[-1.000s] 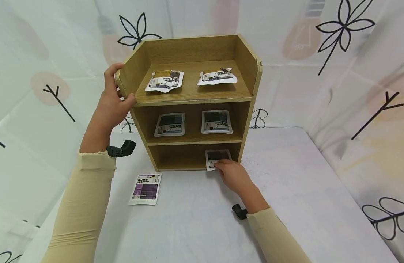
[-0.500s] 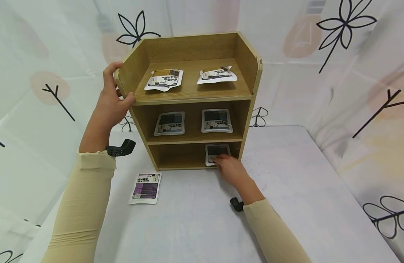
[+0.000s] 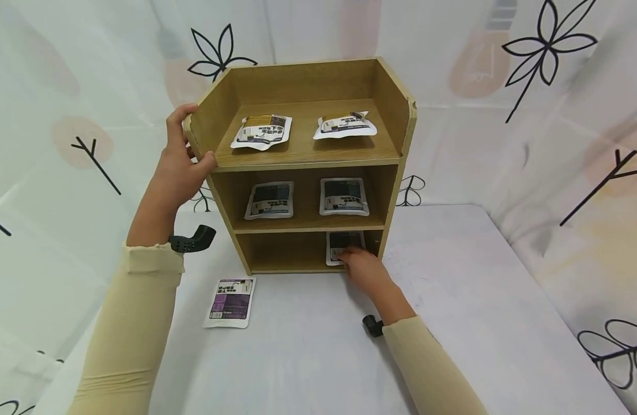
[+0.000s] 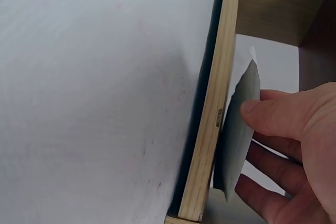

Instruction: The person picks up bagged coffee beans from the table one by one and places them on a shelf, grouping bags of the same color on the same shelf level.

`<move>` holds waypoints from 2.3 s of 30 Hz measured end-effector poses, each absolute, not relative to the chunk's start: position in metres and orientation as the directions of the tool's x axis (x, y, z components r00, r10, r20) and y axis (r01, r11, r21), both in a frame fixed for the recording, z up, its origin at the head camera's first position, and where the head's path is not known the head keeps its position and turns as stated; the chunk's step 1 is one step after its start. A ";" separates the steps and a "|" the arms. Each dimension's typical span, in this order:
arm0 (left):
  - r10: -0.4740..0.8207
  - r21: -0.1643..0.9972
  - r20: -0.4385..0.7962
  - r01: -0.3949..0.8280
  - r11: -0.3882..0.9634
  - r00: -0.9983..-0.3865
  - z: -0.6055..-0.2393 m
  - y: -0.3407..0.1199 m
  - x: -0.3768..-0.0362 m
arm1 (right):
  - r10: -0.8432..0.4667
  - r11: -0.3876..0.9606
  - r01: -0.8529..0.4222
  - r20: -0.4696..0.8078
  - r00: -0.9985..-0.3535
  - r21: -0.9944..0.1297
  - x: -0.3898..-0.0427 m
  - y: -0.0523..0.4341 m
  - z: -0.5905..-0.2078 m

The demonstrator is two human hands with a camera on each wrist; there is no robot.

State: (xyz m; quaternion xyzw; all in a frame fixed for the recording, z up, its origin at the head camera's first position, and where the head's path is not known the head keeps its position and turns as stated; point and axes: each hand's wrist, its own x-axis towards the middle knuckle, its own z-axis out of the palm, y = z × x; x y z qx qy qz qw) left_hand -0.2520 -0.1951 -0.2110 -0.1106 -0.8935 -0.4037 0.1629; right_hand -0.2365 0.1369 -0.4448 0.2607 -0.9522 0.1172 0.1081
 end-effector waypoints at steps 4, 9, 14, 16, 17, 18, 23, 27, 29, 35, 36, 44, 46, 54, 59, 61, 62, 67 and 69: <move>0.063 0.683 0.391 0.335 0.649 -0.918 -0.209 -0.195 -0.252 | -0.469 0.835 -0.526 0.288 -0.835 -0.162 -0.238 0.137 -0.446; 0.062 0.685 0.384 0.329 0.650 -0.921 -0.209 -0.195 -0.251 | -0.472 0.837 -0.525 0.285 -0.834 -0.151 -0.239 0.137 -0.447; 0.058 0.687 0.376 0.321 0.652 -0.925 -0.211 -0.195 -0.250 | -0.482 0.834 -0.533 0.282 -0.829 -0.141 -0.236 0.137 -0.447; 0.056 0.688 0.376 0.320 0.651 -0.925 -0.211 -0.195 -0.250 | -0.484 0.835 -0.533 0.279 -0.829 -0.136 -0.236 0.136 -0.447; 0.055 0.688 0.377 0.319 0.652 -0.925 -0.212 -0.195 -0.250 | -0.485 0.835 -0.534 0.280 -0.828 -0.133 -0.236 0.136 -0.448; 0.055 0.688 0.378 0.320 0.651 -0.924 -0.212 -0.195 -0.250 | -0.486 0.834 -0.535 0.282 -0.827 -0.133 -0.236 0.136 -0.448; 0.059 0.686 0.386 0.330 0.649 -0.920 -0.212 -0.196 -0.250 | -0.491 0.831 -0.541 0.290 -0.822 -0.128 -0.235 0.137 -0.450; 0.057 0.685 0.383 0.325 0.652 -0.922 -0.212 -0.195 -0.250 | -0.487 0.836 -0.536 0.289 -0.824 -0.120 -0.235 0.136 -0.453; 0.054 0.686 0.376 0.318 0.654 -0.925 -0.211 -0.195 -0.250 | -0.484 0.837 -0.534 0.293 -0.825 -0.121 -0.235 0.135 -0.453; 0.055 0.689 0.374 0.318 0.652 -0.926 -0.212 -0.194 -0.252 | -0.476 0.836 -0.532 0.303 -0.826 -0.137 -0.232 0.131 -0.451; 0.057 0.688 0.375 0.319 0.652 -0.925 -0.212 -0.194 -0.252 | -0.477 0.833 -0.535 0.306 -0.824 -0.143 -0.231 0.130 -0.450; 0.055 0.684 0.376 0.318 0.657 -0.925 -0.211 -0.195 -0.252 | -0.510 0.796 -0.586 0.355 -0.783 -0.150 -0.228 0.118 -0.446; 0.050 0.683 0.372 0.309 0.662 -0.927 -0.210 -0.195 -0.251 | -0.518 0.792 -0.591 0.346 -0.783 -0.151 -0.227 0.114 -0.446; 0.053 0.685 0.353 0.296 0.665 -0.934 -0.214 -0.192 -0.252 | -0.530 0.777 -0.609 0.356 -0.769 -0.159 -0.218 0.100 -0.448; 0.051 0.681 0.357 0.297 0.669 -0.933 -0.214 -0.194 -0.251 | -0.551 0.743 -0.650 0.402 -0.731 -0.162 -0.215 0.088 -0.445; 0.052 0.680 0.361 0.300 0.669 -0.931 -0.214 -0.194 -0.251 | -0.557 0.732 -0.661 0.415 -0.719 -0.163 -0.214 0.083 -0.443; 0.052 0.680 0.362 0.301 0.669 -0.931 -0.213 -0.194 -0.251 | -0.559 0.730 -0.663 0.415 -0.717 -0.162 -0.213 0.081 -0.442; 0.048 0.681 0.359 0.298 0.669 -0.932 -0.211 -0.194 -0.251 | -0.555 0.726 -0.653 0.377 -0.741 -0.216 -0.210 0.069 -0.440; 0.049 0.681 0.359 0.298 0.669 -0.932 -0.211 -0.194 -0.251 | -0.556 0.722 -0.650 0.360 -0.750 -0.239 -0.209 0.064 -0.440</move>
